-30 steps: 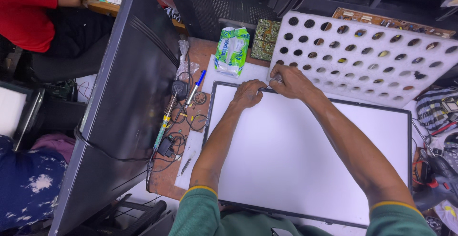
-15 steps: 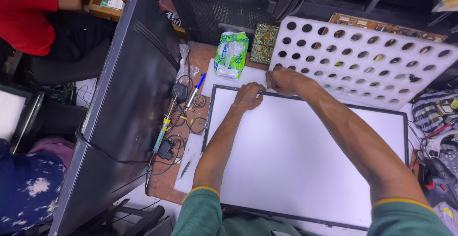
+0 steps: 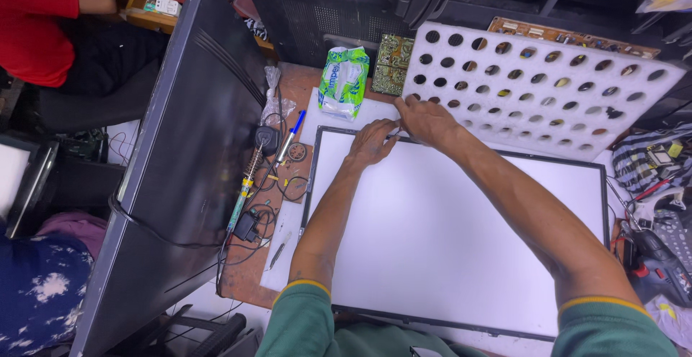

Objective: The person uses a screwdriver to remove screws from the frame of a flat white panel, likely a TV or monitor backplate, then lifts the frame to separate it from the panel. The person continues to unscrew and detach the frame around the edges.

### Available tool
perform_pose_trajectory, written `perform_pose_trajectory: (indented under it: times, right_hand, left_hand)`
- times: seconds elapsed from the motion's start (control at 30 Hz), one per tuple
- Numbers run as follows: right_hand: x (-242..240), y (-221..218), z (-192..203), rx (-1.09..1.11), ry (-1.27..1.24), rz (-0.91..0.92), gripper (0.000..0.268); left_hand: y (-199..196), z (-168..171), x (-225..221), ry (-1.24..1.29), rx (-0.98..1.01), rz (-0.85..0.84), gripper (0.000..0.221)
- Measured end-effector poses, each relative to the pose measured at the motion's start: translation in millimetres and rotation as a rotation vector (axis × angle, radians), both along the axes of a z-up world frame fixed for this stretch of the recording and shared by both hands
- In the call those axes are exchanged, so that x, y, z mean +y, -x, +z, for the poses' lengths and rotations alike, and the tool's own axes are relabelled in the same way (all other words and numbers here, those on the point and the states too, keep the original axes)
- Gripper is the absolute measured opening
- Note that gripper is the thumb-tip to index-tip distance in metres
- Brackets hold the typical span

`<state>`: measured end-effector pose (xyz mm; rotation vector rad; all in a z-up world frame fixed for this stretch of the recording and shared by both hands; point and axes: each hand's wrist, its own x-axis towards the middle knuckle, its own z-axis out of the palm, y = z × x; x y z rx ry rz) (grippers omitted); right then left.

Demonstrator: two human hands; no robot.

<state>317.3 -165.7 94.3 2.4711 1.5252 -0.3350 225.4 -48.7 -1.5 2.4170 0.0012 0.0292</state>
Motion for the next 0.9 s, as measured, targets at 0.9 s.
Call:
perform_pose_trajectory:
  times: [0.9]
  right_hand:
    - [7.6,10.9,5.7,0.269,-0.158,-0.180,0.019]
  left_hand:
    - [-13.4,-61.9,-7.6,-0.038,-0.138,0.137,0.026]
